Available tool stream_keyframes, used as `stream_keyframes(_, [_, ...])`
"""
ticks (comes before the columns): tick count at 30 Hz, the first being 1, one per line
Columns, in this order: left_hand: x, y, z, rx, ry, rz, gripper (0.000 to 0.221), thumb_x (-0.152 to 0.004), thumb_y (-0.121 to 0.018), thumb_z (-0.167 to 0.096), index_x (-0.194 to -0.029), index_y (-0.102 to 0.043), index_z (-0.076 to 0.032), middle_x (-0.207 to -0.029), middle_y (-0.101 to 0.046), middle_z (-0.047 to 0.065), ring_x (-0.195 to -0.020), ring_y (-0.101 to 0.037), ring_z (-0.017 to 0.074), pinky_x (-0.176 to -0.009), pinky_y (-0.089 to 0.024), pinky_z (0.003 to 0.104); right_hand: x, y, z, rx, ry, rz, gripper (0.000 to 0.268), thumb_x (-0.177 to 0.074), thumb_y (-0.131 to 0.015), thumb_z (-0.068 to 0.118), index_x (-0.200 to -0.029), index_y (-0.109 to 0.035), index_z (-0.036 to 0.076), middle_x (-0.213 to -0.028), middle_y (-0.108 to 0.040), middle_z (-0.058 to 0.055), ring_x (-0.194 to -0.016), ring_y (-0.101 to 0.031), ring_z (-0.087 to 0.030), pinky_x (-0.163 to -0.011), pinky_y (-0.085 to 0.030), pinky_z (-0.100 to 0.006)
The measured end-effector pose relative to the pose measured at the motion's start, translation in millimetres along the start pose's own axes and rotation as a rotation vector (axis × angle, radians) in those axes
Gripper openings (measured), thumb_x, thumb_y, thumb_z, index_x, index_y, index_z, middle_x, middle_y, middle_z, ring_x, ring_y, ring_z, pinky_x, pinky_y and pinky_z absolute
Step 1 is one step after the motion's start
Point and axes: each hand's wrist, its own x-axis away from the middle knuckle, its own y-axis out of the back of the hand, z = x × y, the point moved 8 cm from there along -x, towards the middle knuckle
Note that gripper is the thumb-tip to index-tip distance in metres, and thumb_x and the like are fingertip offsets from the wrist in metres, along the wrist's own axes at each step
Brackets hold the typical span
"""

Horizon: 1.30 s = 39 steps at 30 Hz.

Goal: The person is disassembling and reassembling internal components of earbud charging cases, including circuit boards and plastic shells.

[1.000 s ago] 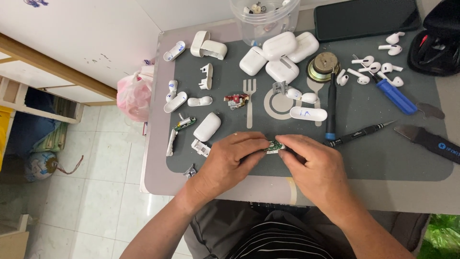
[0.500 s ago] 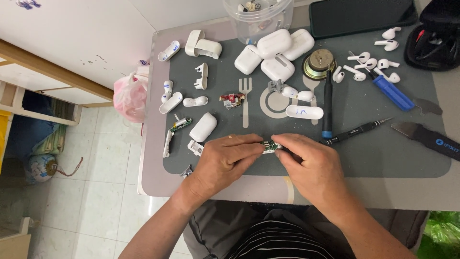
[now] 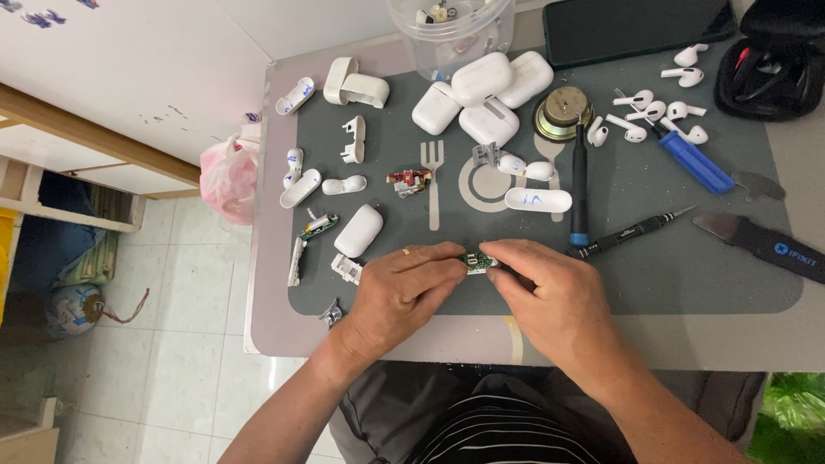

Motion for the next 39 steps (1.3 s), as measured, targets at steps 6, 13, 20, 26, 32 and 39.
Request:
stream_keyframes(6, [-7.9,0.7,-3.0,-0.005,-0.018,0.050,0.017,-0.089,-0.076,-0.002,-0.100,-0.081,-0.014,-0.098,-0.081,0.010,-0.090,-0.078,0.0290,-0.074,-0.065,0.035,0.3,1.2,0.3,0.000,0.008,-0.001,0.031,-0.083,-0.077,-0.002,-0.110,-0.081,0.011,-0.101,-0.081,-0.011,-0.094,-0.077,-0.031,-0.073,-0.063,-0.039])
stream_keyframes(13, [-13.0,4.4,-12.6,-0.027,-0.003,0.096,0.017,-0.087,-0.077,0.002,-0.099,-0.080,-0.010,-0.096,-0.080,0.012,-0.090,-0.078,0.0322,-0.074,-0.065,0.038,0.3,0.4,-0.7,-0.005,-0.005,0.003,0.031,-0.083,-0.076,-0.002,-0.111,-0.080,0.011,-0.102,-0.081,-0.011,-0.097,-0.077,-0.030,-0.076,-0.063,-0.040])
stream_keyframes(20, [-24.7,3.8,-7.4,0.129,0.145,0.195,0.016,-0.086,-0.079,-0.003,-0.101,-0.078,-0.010,-0.109,-0.078,0.018,-0.098,-0.077,0.0359,-0.081,-0.064,0.043,0.9,1.3,2.9,0.021,-0.029,-0.004,0.032,-0.083,-0.078,-0.001,-0.112,-0.080,0.011,-0.100,-0.081,-0.011,-0.093,-0.077,-0.029,-0.072,-0.064,-0.038])
stream_keyframes(26, [-26.2,-7.7,13.2,0.357,0.269,0.252,0.019,-0.087,-0.076,0.003,-0.101,-0.080,-0.010,-0.103,-0.080,0.014,-0.097,-0.079,0.0298,-0.080,-0.064,0.038,0.7,2.5,1.0,-0.006,-0.049,-0.015,0.032,-0.082,-0.078,0.000,-0.112,-0.080,0.011,-0.100,-0.081,-0.012,-0.093,-0.077,-0.030,-0.068,-0.064,-0.038])
stream_keyframes(32, [-15.6,-5.8,17.9,0.370,0.302,0.167,0.019,-0.085,-0.080,0.002,-0.100,-0.082,-0.009,-0.098,-0.081,0.016,-0.095,-0.079,0.0298,-0.079,-0.065,0.037,-1.2,3.8,1.9,0.006,-0.060,-0.021,0.033,-0.082,-0.078,0.000,-0.112,-0.081,0.014,-0.096,-0.081,-0.009,-0.081,-0.078,-0.028,-0.057,-0.061,-0.035])
stream_keyframes(39, [-17.0,-0.8,11.4,0.277,0.294,0.115,0.025,-0.084,-0.081,0.001,-0.107,-0.081,-0.008,-0.099,-0.080,0.017,-0.096,-0.078,0.0319,-0.081,-0.064,0.040,0.6,2.2,-2.3,0.023,-0.099,-0.023,0.034,-0.081,-0.079,0.000,-0.112,-0.081,0.013,-0.094,-0.081,-0.010,-0.078,-0.078,-0.027,-0.055,-0.062,-0.036])
